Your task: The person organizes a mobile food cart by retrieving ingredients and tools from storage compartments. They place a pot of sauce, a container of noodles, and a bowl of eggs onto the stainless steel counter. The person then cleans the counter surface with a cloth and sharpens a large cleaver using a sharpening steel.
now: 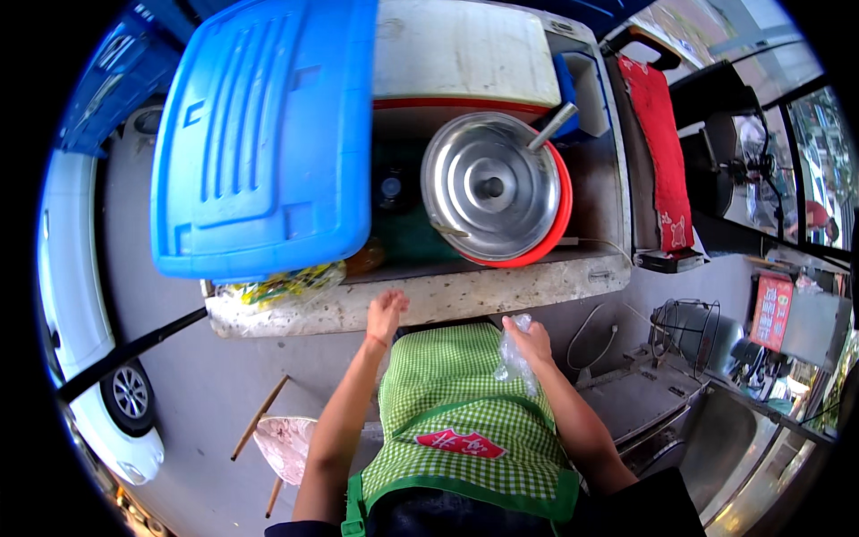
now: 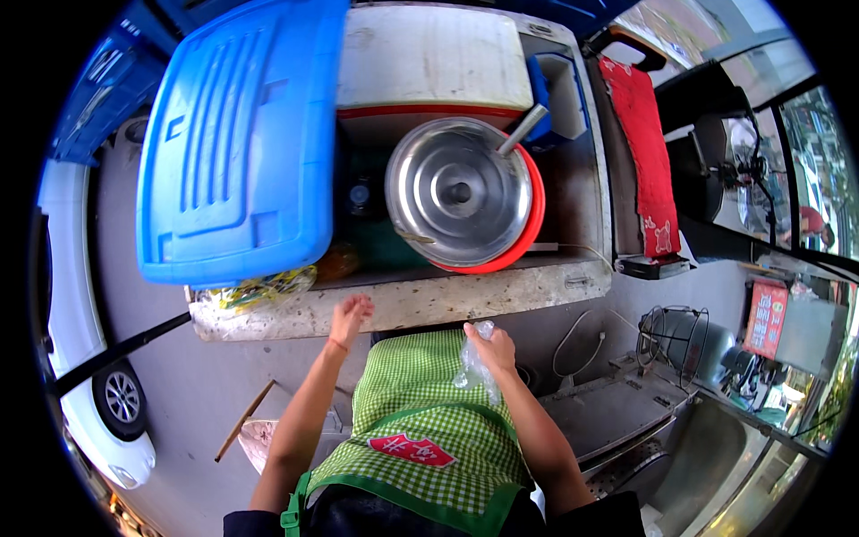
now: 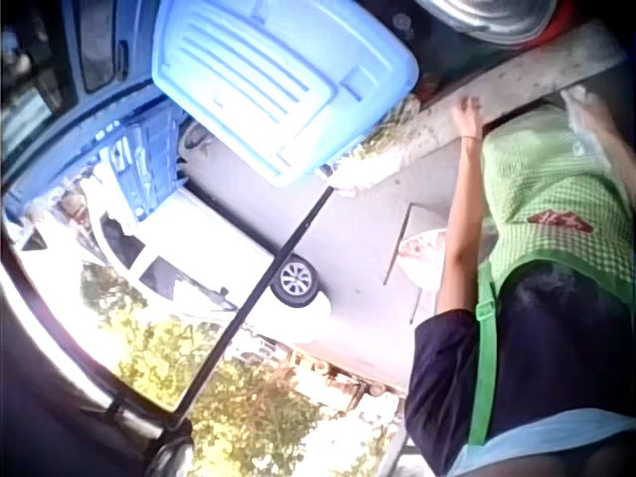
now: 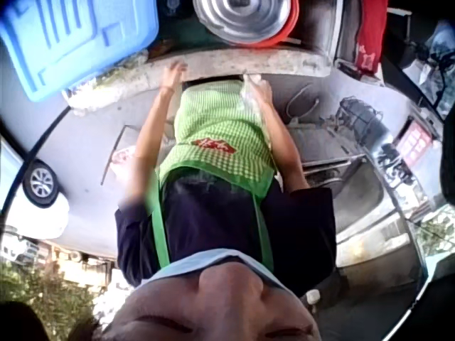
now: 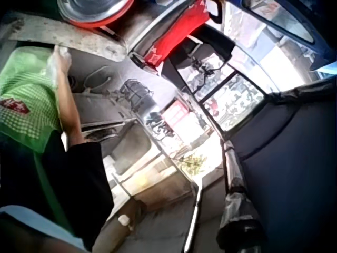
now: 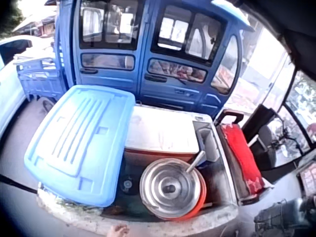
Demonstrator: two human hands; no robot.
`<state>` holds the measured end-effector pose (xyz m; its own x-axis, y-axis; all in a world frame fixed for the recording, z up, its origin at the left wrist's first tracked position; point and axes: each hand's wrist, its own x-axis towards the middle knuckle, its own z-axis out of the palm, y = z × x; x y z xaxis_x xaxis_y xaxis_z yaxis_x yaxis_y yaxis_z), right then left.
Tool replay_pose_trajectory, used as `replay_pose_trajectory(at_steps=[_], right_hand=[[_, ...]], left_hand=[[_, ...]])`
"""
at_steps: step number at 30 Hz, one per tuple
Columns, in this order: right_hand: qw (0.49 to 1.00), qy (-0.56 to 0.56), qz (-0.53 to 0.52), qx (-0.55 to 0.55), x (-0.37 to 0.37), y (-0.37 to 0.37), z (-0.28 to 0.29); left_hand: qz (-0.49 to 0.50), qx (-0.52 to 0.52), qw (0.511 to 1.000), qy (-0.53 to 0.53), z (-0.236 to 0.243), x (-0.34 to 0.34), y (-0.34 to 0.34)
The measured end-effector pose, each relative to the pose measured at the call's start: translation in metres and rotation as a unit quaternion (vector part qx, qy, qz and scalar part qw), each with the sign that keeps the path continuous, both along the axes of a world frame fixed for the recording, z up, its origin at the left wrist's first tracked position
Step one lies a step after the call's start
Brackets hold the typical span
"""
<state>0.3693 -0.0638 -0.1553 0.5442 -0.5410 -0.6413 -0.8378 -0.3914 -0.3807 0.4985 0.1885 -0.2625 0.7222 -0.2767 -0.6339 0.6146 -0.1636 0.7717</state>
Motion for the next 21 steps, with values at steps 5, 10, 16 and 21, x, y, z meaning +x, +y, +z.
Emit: replay_pose_trajectory(at_steps=[5,10,16,21], right_hand=[[0.997,-0.008,-0.073,0.015,-0.005,-0.094,-0.031],[0.988,-0.141,-0.008,-0.065,0.063,-0.204,-0.066],[0.997,0.016,0.07,-0.042,0.16,-0.267,-0.074],[0.998,0.008,-0.029,0.062,0.11,-0.232,-0.122]], left_hand=[[0.035,0.081,0.983,-0.162,-0.014,0.096,-0.095],[0.059,0.159,0.963,-0.209,-0.02,0.173,-0.16],[-0.083,0.27,0.931,-0.229,-0.032,0.184,-0.191],[-0.106,0.265,0.933,-0.218,-0.03,0.193,-0.196]])
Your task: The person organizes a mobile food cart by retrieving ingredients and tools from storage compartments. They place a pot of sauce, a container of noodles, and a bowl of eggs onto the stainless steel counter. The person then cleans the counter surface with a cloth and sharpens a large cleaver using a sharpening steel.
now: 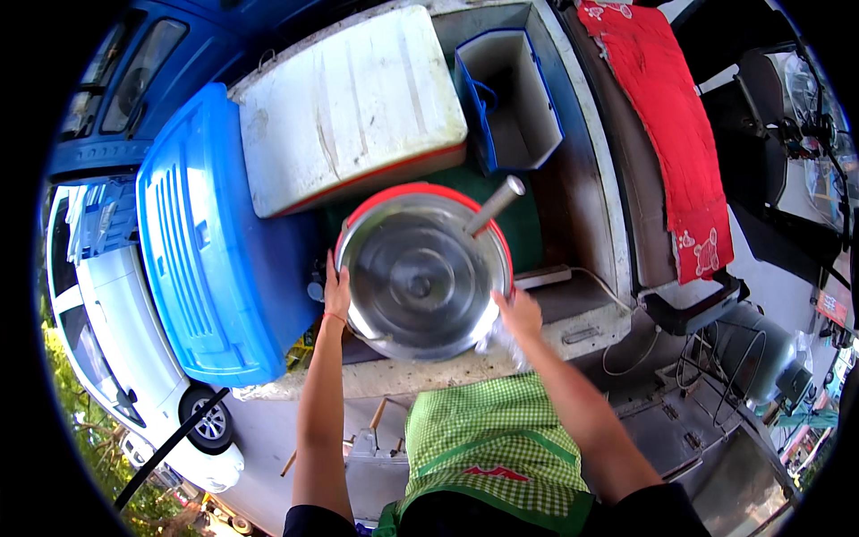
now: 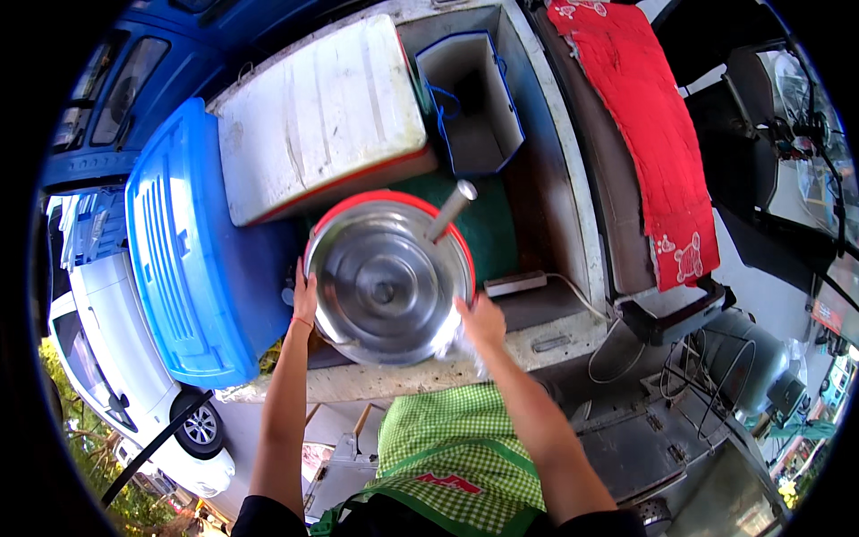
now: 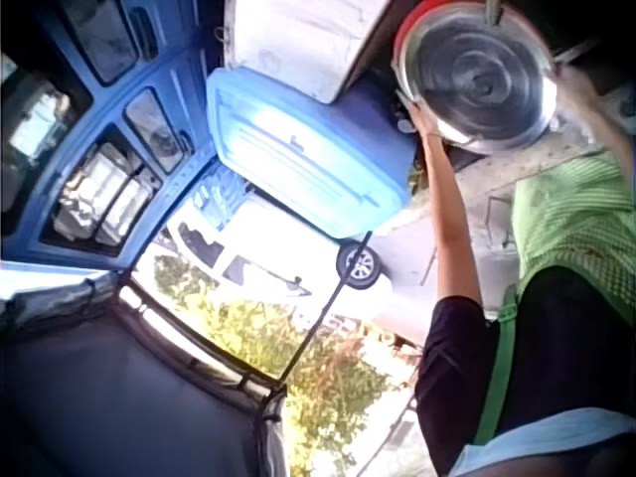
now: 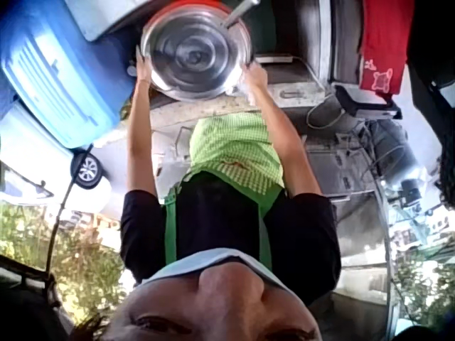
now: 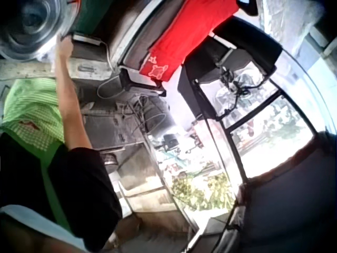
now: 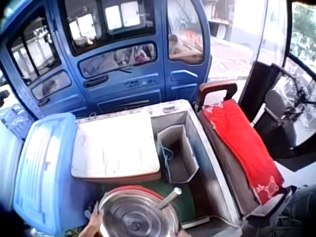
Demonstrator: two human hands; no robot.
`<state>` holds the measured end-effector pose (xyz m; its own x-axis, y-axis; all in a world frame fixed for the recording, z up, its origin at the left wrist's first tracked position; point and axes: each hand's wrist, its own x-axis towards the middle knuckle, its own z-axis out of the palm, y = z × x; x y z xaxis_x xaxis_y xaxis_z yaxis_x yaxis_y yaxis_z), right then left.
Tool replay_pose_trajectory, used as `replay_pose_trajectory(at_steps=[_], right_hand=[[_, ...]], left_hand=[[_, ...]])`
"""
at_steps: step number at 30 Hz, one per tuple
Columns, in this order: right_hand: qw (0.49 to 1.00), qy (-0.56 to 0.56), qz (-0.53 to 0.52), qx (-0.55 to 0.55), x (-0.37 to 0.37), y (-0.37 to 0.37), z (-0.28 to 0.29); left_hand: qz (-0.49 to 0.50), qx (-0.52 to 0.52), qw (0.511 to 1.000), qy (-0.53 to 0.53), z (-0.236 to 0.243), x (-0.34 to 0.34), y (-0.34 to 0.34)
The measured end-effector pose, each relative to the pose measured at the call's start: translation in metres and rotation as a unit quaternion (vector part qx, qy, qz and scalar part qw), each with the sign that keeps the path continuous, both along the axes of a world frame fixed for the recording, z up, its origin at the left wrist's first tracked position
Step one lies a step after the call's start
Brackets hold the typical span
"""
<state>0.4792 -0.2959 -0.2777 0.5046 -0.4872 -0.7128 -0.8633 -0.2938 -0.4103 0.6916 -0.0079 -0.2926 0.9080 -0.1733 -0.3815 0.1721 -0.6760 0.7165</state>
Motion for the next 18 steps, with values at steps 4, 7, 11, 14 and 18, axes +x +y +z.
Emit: replay_pose_trajectory(at_steps=[4,7,11,14,18], right_hand=[[0.996,0.046,-0.066,0.03,-0.027,0.049,-0.001],[0.994,0.043,-0.066,0.07,-0.028,0.045,-0.002],[0.985,0.027,-0.095,0.14,-0.009,0.029,0.009],[0.972,0.057,-0.126,0.189,-0.015,0.03,-0.01],[0.979,0.06,-0.097,0.171,-0.008,0.023,0.004]], left_hand=[[-0.117,0.081,0.988,-0.066,-0.006,0.028,-0.009],[-0.169,0.062,0.981,-0.074,-0.006,0.054,-0.029],[-0.187,0.173,0.967,-0.022,-0.004,0.075,-0.041],[-0.171,0.085,0.975,0.113,-0.011,0.098,-0.052],[0.113,-0.275,0.841,0.452,-0.044,0.118,-0.033]])
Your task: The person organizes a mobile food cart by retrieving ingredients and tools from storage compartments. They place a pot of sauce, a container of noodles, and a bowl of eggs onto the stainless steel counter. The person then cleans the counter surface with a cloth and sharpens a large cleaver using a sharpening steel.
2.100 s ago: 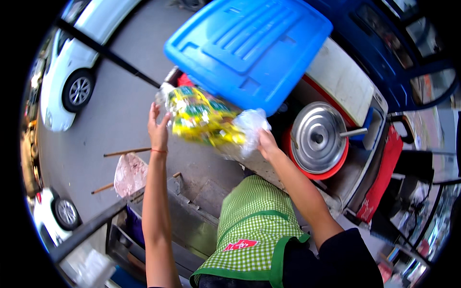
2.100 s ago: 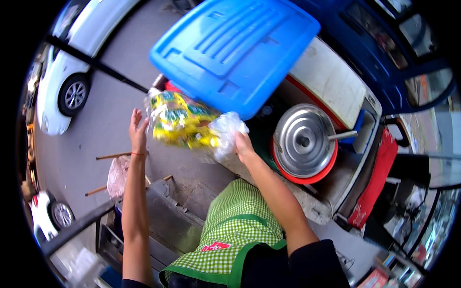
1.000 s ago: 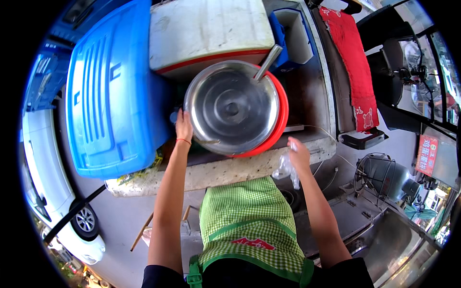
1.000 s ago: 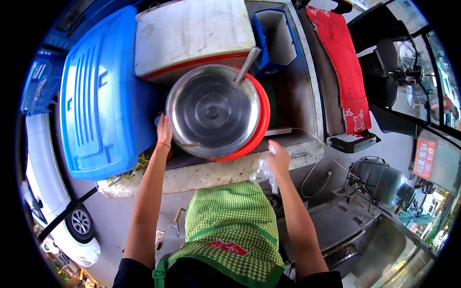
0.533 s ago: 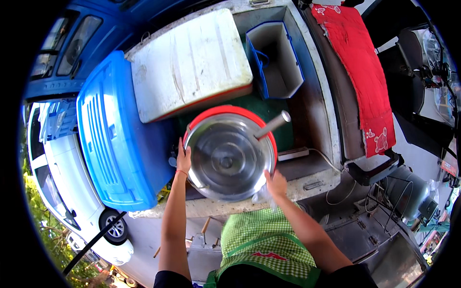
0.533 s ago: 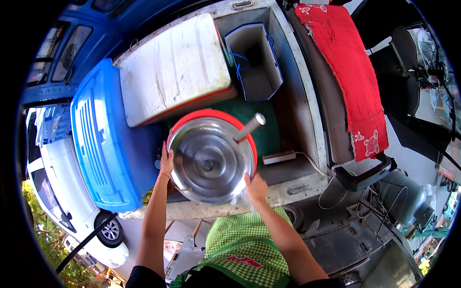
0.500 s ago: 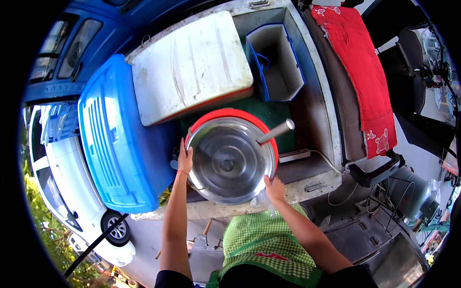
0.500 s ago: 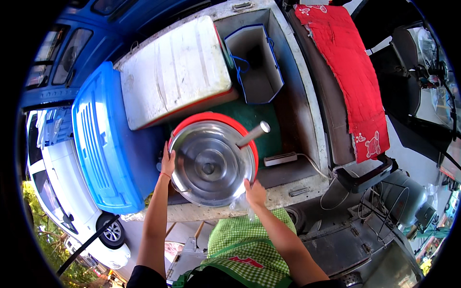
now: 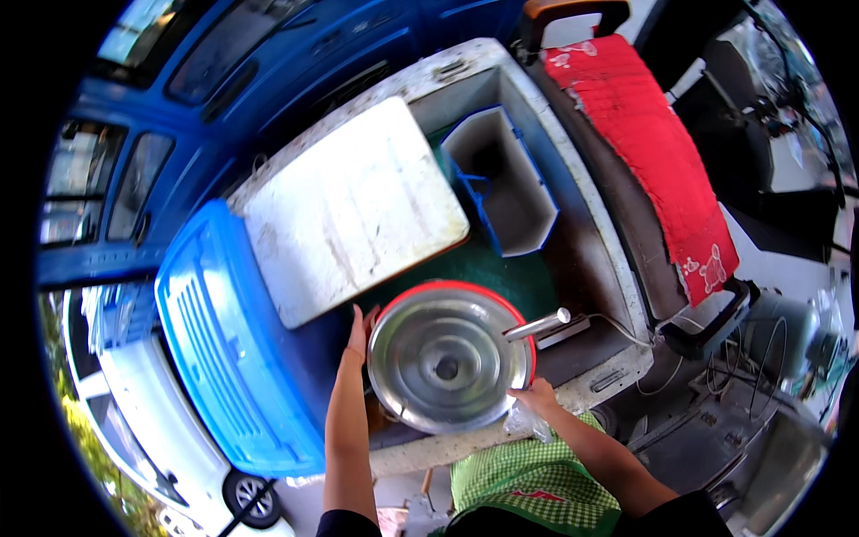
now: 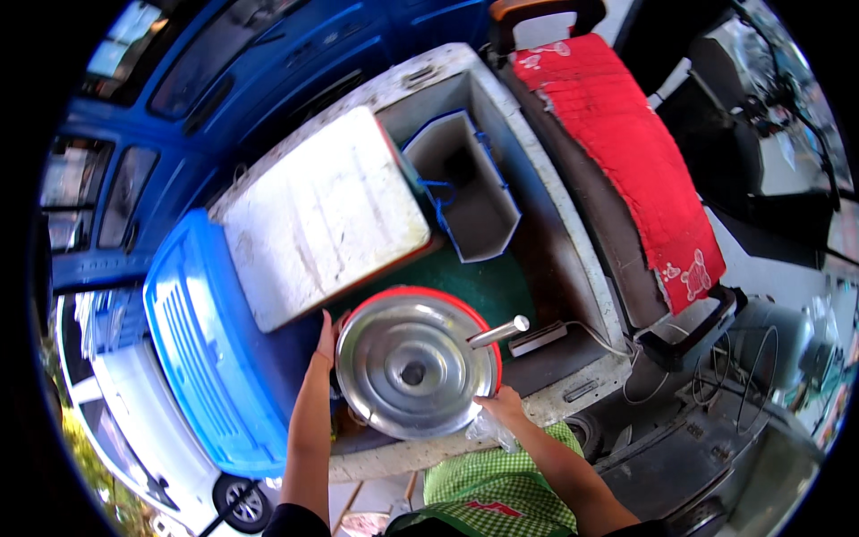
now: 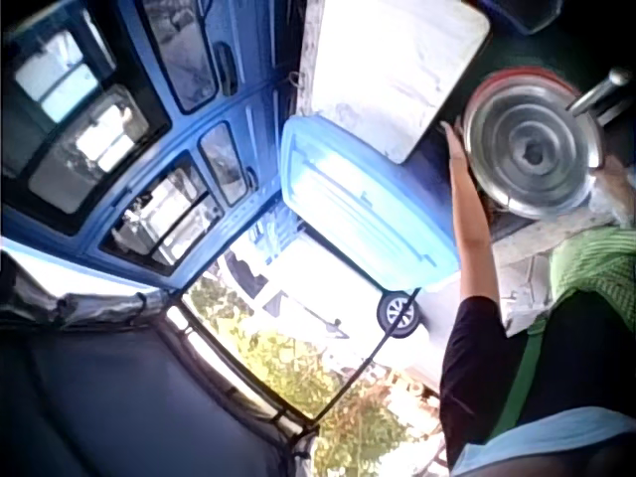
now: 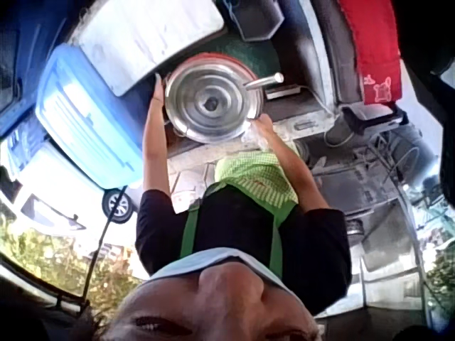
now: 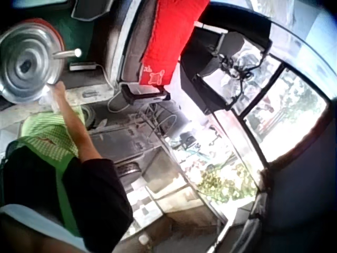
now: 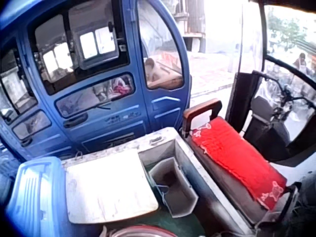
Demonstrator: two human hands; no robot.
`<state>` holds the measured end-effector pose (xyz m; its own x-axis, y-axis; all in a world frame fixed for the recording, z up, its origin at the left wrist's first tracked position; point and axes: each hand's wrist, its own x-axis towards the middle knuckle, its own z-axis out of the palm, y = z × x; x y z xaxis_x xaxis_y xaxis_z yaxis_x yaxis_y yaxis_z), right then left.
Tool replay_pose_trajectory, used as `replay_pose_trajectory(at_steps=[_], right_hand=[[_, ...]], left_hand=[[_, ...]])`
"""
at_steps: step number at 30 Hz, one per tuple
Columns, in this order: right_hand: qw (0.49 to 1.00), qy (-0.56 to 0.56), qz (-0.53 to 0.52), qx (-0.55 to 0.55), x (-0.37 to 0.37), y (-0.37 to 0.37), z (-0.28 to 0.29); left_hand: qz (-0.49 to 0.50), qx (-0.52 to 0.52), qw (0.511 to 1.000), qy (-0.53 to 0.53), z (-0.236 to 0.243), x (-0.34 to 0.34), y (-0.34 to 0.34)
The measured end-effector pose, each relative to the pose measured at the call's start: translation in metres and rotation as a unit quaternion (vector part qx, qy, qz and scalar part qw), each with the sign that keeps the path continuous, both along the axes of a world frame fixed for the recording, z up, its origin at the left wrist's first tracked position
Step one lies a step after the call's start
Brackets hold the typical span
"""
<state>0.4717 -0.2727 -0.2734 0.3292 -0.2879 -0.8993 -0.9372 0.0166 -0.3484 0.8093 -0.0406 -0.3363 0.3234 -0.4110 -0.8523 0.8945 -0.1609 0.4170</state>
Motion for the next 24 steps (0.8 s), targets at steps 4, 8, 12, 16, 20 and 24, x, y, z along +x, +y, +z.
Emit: replay_pose_trajectory(at_steps=[4,8,12,16,20,24], right_hand=[[0.997,0.048,0.051,-0.014,0.009,-0.01,0.015],[0.999,-0.009,-0.037,-0.024,0.005,-0.016,0.004],[0.995,-0.058,-0.051,-0.068,0.011,-0.023,-0.004],[0.994,-0.086,-0.047,-0.05,0.019,-0.037,-0.009],[0.993,-0.068,-0.055,-0.078,0.017,-0.038,0.014],[0.98,-0.137,-0.115,-0.084,-0.003,-0.037,0.099]], left_hand=[[-0.035,0.01,0.999,0.027,-0.013,-0.009,0.003],[-0.03,0.075,0.996,-0.035,-0.034,-0.014,0.044],[-0.125,0.102,0.985,-0.054,0.023,-0.025,0.056],[-0.094,0.13,0.963,-0.215,0.035,-0.045,0.053],[-0.106,0.199,0.947,-0.231,0.068,-0.06,0.034],[-0.116,0.18,0.924,-0.317,0.148,-0.076,0.032]])
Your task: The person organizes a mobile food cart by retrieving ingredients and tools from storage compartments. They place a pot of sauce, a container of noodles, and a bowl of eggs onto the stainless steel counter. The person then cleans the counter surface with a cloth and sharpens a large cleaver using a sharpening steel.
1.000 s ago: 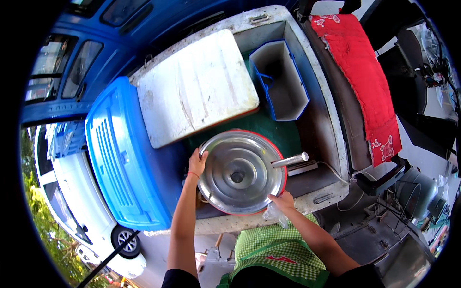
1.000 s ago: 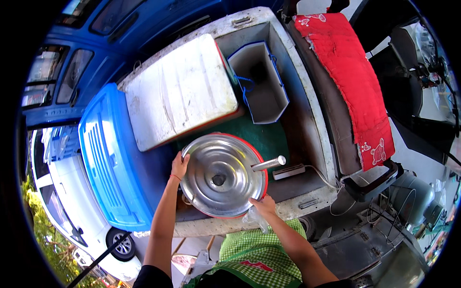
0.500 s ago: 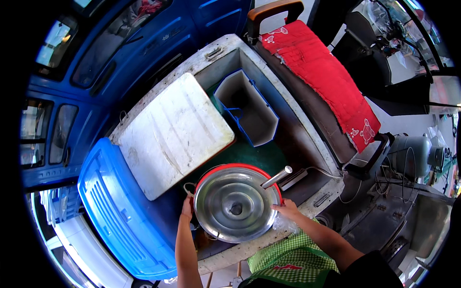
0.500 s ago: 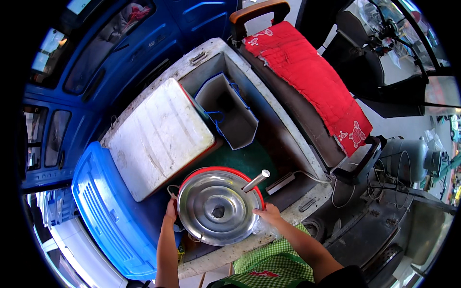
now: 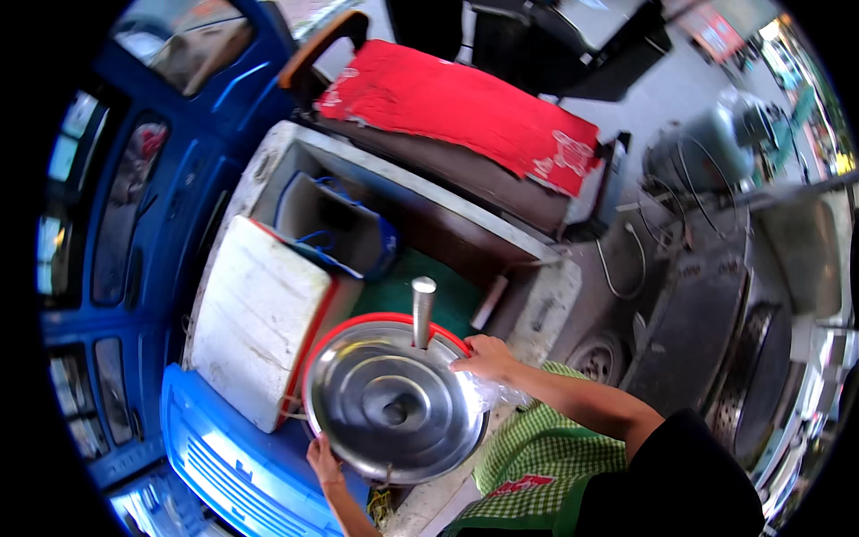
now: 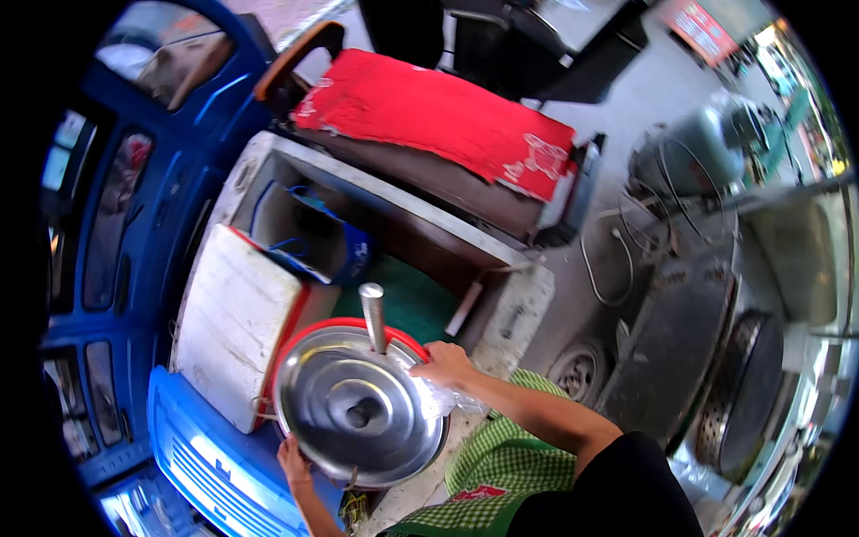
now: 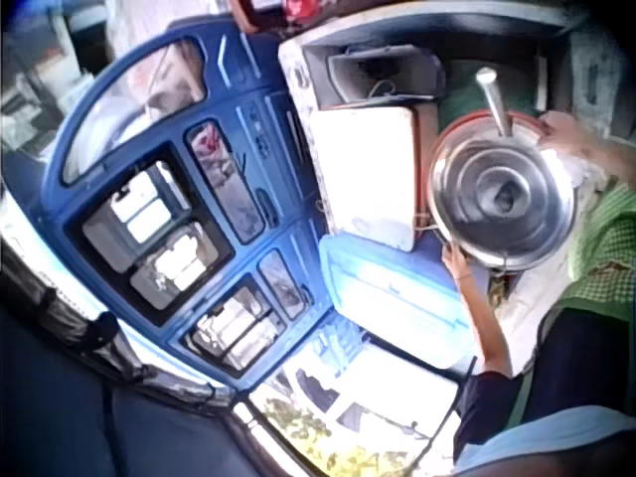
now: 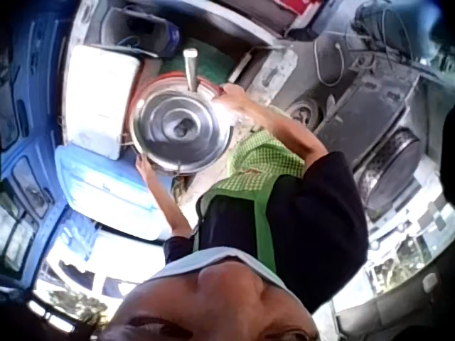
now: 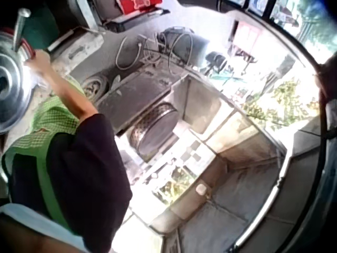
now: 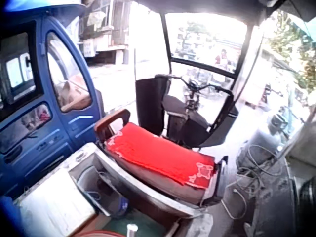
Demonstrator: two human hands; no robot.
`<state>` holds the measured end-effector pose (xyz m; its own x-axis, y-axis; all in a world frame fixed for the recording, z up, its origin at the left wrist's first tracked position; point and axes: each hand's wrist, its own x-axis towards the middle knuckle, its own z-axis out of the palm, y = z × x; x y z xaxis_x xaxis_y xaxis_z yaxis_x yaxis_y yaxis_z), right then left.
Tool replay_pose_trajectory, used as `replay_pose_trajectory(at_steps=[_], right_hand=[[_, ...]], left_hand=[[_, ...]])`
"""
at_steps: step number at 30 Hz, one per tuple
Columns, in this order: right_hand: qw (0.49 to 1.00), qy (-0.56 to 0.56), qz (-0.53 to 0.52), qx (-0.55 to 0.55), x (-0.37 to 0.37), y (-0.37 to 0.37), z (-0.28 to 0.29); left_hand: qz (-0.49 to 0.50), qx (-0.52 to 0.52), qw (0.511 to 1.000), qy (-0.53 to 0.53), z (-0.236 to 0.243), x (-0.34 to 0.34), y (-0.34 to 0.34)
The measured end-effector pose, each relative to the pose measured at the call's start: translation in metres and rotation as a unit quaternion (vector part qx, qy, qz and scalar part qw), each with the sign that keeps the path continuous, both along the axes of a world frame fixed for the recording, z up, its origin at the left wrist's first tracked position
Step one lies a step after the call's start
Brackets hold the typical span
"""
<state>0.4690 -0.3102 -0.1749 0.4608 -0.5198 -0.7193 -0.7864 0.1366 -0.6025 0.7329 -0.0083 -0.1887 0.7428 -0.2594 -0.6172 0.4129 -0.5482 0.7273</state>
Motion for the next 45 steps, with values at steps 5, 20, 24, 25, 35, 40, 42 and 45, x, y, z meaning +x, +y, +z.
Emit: replay_pose_trajectory(at_steps=[5,20,24,25,35,40,42,45], right_hand=[[0.99,-0.097,-0.083,0.062,-0.064,-0.007,0.128],[0.9,-0.276,-0.336,-0.005,-0.331,-0.106,0.239],[0.819,-0.361,-0.445,-0.04,-0.417,-0.151,0.259],[0.797,-0.371,-0.465,-0.104,-0.434,-0.16,0.262],[0.617,-0.334,-0.659,-0.271,-0.552,-0.218,0.291],[0.548,-0.291,-0.741,-0.257,-0.551,-0.255,0.263],[0.521,-0.263,-0.775,-0.243,-0.546,-0.266,0.245],[0.492,-0.233,-0.815,-0.2,-0.54,-0.279,0.211]], left_hand=[[0.011,-0.013,0.989,-0.148,0.126,-0.019,-0.014],[-0.272,-0.259,0.927,0.002,0.311,-0.21,-0.323],[-0.299,-0.285,0.91,-0.012,0.335,-0.278,-0.441],[-0.355,-0.282,0.891,-0.018,0.344,-0.299,-0.476],[-0.663,-0.329,0.67,0.053,0.374,-0.544,-0.797],[-0.779,-0.265,0.569,0.015,0.304,-0.647,-0.936],[-0.817,-0.208,0.537,0.016,0.283,-0.695,-0.962],[-0.844,-0.156,0.511,0.038,0.227,-0.743,-0.99]])
